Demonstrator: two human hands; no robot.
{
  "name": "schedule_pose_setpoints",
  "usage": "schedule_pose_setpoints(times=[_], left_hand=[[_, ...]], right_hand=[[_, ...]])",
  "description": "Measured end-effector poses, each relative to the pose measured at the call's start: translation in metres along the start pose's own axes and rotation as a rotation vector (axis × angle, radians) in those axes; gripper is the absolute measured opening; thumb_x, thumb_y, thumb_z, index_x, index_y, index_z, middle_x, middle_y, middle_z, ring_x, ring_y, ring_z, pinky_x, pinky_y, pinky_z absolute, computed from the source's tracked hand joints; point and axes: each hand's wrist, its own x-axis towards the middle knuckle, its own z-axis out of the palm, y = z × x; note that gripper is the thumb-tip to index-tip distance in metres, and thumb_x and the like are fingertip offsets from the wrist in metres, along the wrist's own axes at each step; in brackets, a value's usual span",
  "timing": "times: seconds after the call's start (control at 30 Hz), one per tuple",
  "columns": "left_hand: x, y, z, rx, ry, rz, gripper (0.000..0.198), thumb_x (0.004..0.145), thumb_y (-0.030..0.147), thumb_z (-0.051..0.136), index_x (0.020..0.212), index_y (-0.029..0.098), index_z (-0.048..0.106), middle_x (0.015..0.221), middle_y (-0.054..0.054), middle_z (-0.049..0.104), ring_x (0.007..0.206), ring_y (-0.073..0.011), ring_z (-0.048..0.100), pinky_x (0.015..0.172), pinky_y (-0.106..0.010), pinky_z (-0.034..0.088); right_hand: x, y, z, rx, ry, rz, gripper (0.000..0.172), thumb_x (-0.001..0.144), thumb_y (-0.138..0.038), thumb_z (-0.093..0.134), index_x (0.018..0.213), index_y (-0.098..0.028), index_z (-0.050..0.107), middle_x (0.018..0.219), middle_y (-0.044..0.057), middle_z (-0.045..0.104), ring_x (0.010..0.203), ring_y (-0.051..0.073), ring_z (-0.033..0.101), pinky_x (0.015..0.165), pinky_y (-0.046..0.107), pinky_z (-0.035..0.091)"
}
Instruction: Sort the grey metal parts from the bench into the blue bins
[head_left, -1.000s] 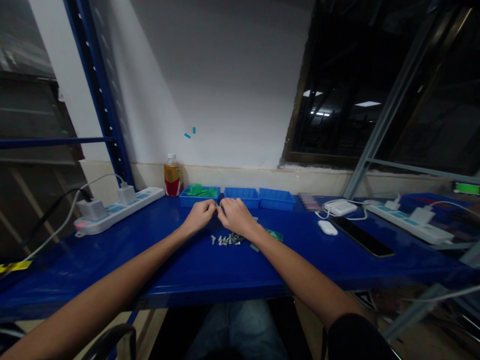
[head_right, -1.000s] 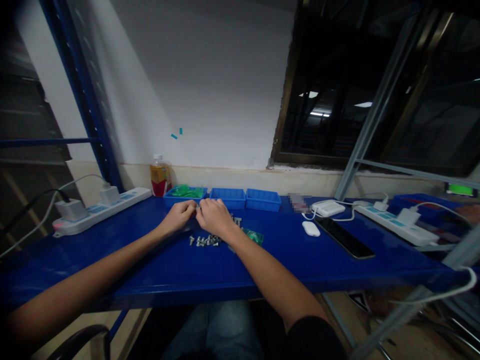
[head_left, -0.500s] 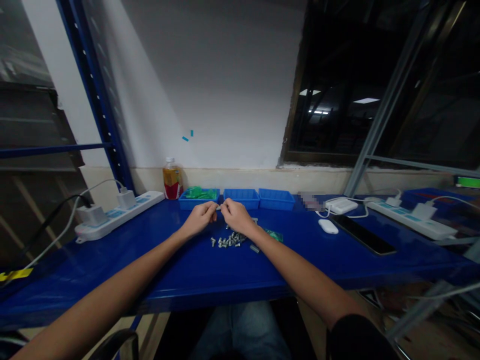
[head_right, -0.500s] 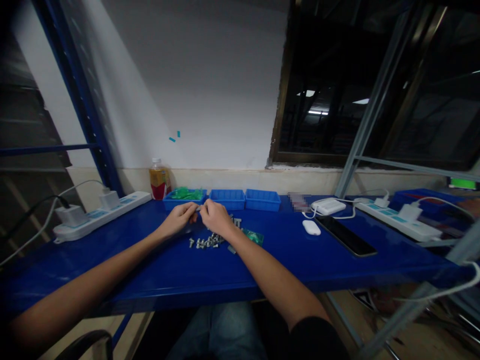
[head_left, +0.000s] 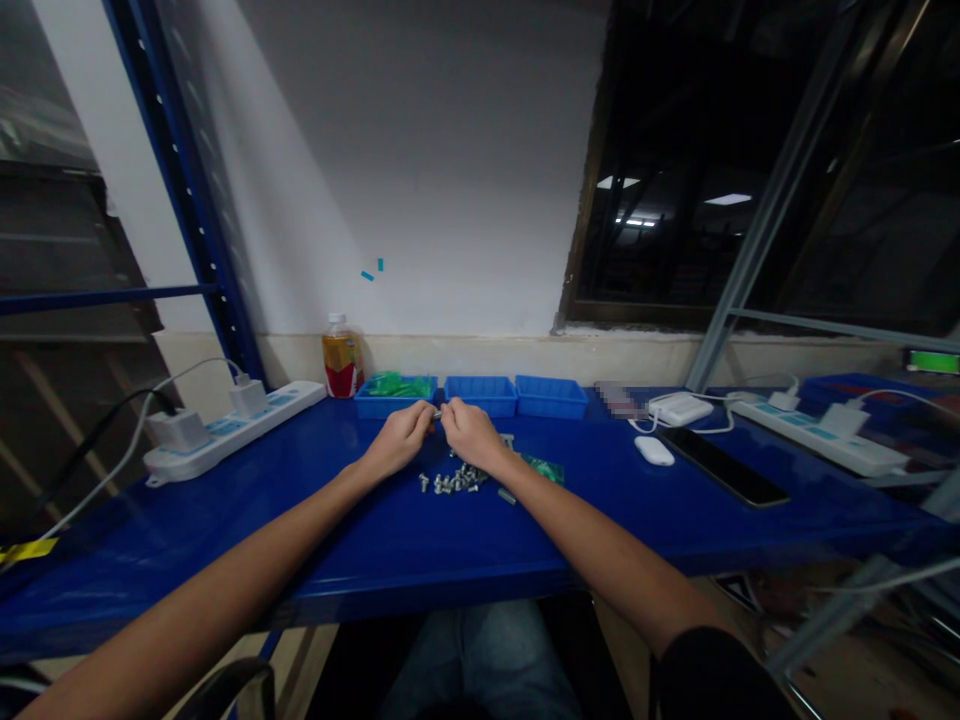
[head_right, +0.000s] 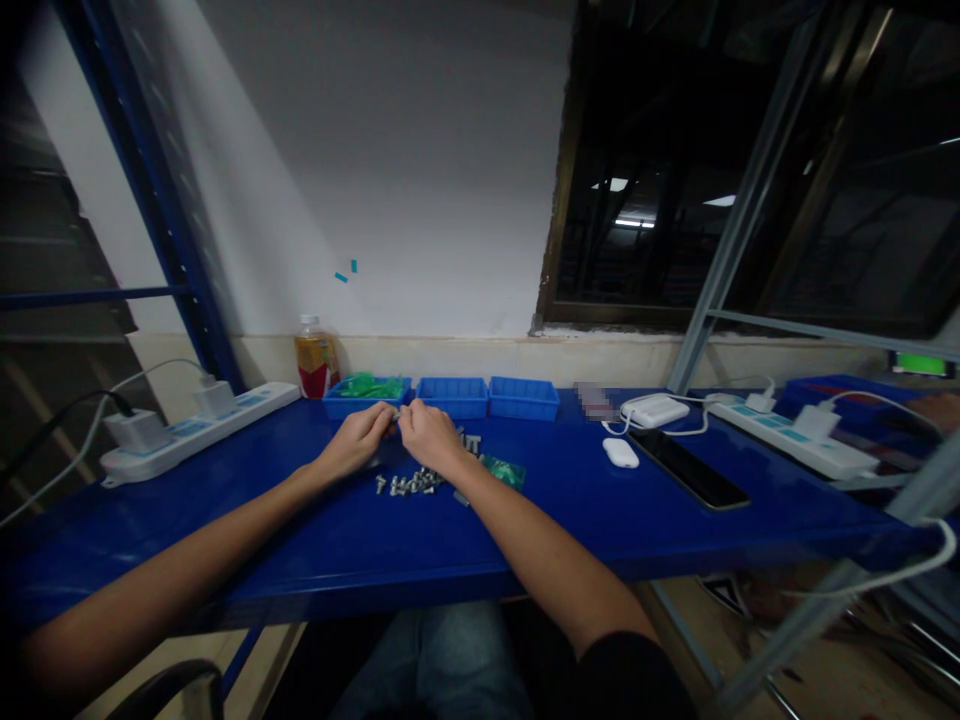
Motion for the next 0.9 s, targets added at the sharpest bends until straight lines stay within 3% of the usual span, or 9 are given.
schedule_pose_setpoints(times=[0.53,0.73,0.9], left_hand=[[0.001,-0.004,0.006,0.139,0.014,0.072,0.027,0.094,0.034,0.023,0.084,0.019,0.044,0.077,-0.005,0.056,0.072,-0.0187,0.055,0.07,-0.029,0.041],[0.004,-0.011,0.002,0.161,0.028,0.01,0.03,0.094,0.036,0.022,0.081,0.019,0.044,0.07,-0.003,0.053,0.068,-0.0194,0.054,0.067,-0.03,0.04],[0.005,-0.012,-0.001,0.032,0.003,-0.024,0.034,0.092,0.042,0.025,0.074,0.019,0.043,0.066,-0.001,0.049,0.066,-0.0172,0.051,0.066,-0.028,0.04]], right_hand=[[-0.002,-0.011,-0.006,-0.176,-0.087,0.011,0.028,0.096,-0.029,0.028,0.095,-0.014,0.052,0.089,0.013,0.068,0.083,0.023,0.064,0.07,0.03,0.04],[-0.006,-0.007,-0.011,-0.099,0.001,-0.207,0.029,0.095,-0.034,0.038,0.114,-0.014,0.045,0.106,0.011,0.062,0.096,0.021,0.061,0.078,0.028,0.042],[-0.003,-0.001,-0.013,-0.168,-0.017,-0.271,0.024,0.095,-0.028,0.038,0.109,-0.016,0.053,0.099,0.009,0.062,0.096,0.019,0.058,0.081,0.028,0.041]])
